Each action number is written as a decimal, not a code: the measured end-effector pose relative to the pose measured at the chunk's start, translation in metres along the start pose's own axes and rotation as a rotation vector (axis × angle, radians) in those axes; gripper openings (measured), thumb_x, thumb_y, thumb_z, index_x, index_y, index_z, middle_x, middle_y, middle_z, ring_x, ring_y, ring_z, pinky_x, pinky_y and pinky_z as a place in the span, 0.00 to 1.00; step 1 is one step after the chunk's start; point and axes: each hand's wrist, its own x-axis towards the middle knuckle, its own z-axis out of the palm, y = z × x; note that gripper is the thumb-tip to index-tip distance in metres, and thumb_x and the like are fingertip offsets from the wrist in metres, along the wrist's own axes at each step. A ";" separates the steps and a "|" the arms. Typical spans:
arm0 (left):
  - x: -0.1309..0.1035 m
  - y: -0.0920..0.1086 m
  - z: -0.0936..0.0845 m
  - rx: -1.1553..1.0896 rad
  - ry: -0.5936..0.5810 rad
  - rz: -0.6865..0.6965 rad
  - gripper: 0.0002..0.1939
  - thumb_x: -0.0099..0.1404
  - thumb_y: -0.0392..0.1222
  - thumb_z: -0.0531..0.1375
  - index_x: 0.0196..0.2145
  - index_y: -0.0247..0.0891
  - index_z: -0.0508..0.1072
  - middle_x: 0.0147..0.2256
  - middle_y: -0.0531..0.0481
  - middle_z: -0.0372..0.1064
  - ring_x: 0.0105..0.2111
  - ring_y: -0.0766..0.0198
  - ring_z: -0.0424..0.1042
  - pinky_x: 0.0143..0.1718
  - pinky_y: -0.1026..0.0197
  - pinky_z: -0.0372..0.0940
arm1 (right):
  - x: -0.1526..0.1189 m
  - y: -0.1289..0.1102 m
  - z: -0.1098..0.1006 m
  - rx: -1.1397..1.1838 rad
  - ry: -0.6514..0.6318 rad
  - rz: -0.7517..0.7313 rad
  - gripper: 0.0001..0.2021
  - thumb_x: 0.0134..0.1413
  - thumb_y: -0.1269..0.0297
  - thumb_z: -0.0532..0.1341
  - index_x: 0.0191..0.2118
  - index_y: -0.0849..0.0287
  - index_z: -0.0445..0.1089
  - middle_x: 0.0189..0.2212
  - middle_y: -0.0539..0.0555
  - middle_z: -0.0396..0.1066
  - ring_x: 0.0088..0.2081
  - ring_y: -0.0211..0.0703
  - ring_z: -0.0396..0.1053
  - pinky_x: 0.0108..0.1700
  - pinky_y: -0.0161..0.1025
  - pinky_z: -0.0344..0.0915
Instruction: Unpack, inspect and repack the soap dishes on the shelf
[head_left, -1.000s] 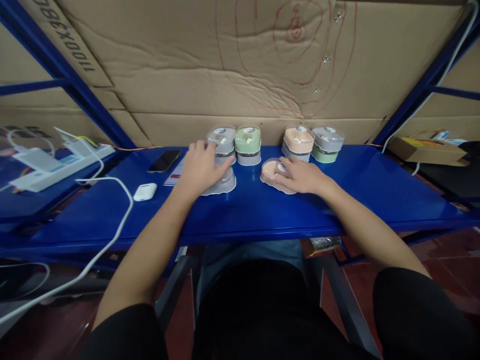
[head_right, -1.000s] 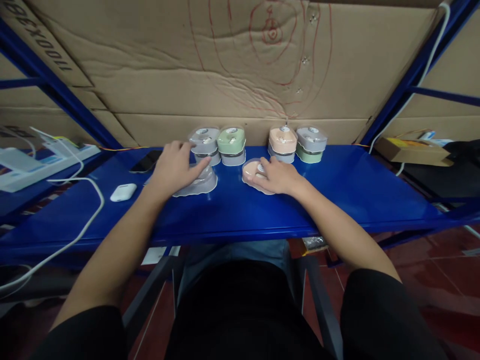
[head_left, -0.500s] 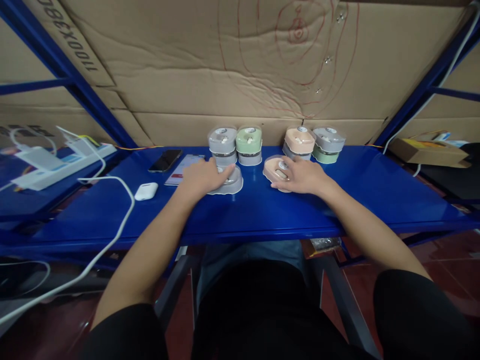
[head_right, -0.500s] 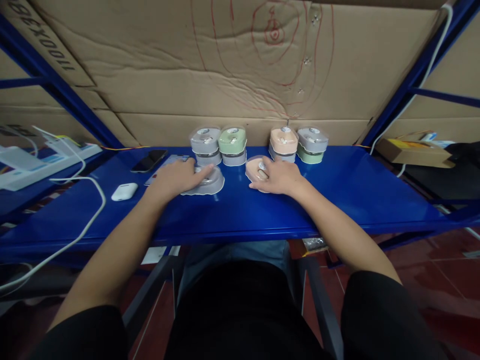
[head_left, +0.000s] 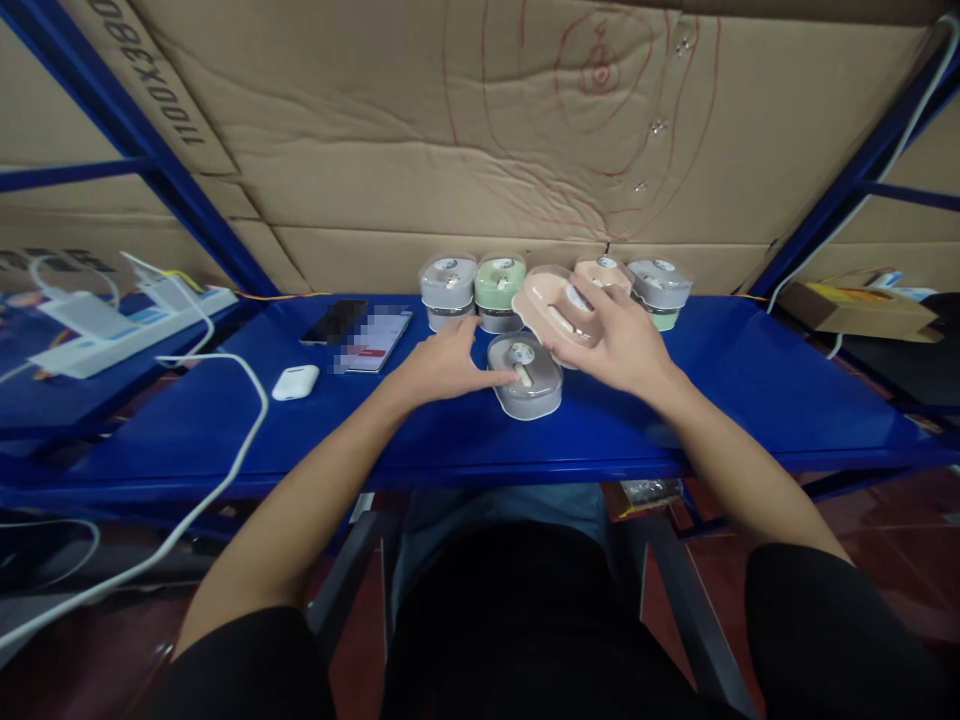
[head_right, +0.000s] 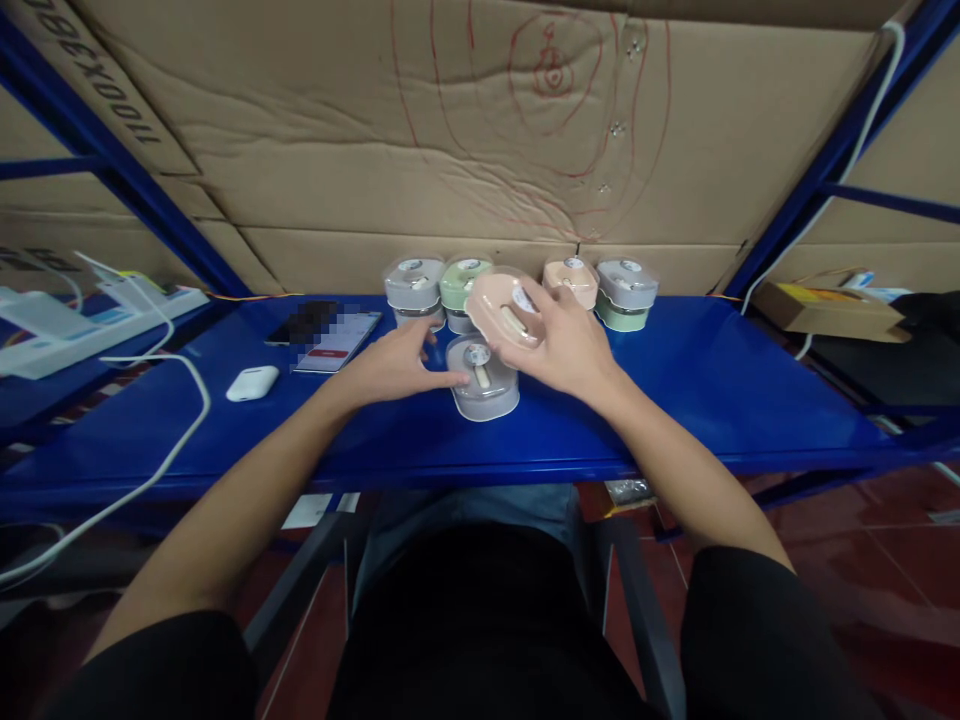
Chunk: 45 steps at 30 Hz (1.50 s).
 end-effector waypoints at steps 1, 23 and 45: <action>0.000 0.001 0.002 -0.016 -0.022 0.005 0.54 0.55 0.79 0.75 0.66 0.39 0.73 0.56 0.33 0.81 0.54 0.30 0.83 0.58 0.31 0.76 | -0.004 -0.006 0.001 -0.002 -0.009 -0.012 0.51 0.59 0.29 0.68 0.80 0.52 0.65 0.67 0.69 0.74 0.64 0.80 0.74 0.60 0.70 0.75; -0.013 0.036 0.047 0.061 0.115 0.079 0.69 0.60 0.65 0.77 0.84 0.37 0.45 0.79 0.24 0.57 0.68 0.24 0.75 0.63 0.34 0.76 | -0.026 -0.044 0.017 -0.341 -0.035 0.076 0.42 0.69 0.24 0.56 0.66 0.57 0.76 0.58 0.71 0.71 0.53 0.70 0.75 0.38 0.48 0.69; 0.032 0.048 0.055 0.096 0.028 0.082 0.50 0.76 0.56 0.68 0.81 0.30 0.50 0.65 0.23 0.78 0.62 0.28 0.82 0.58 0.38 0.78 | 0.003 -0.008 0.027 -0.344 -0.068 0.159 0.41 0.78 0.32 0.50 0.76 0.62 0.64 0.65 0.78 0.70 0.49 0.71 0.79 0.45 0.54 0.70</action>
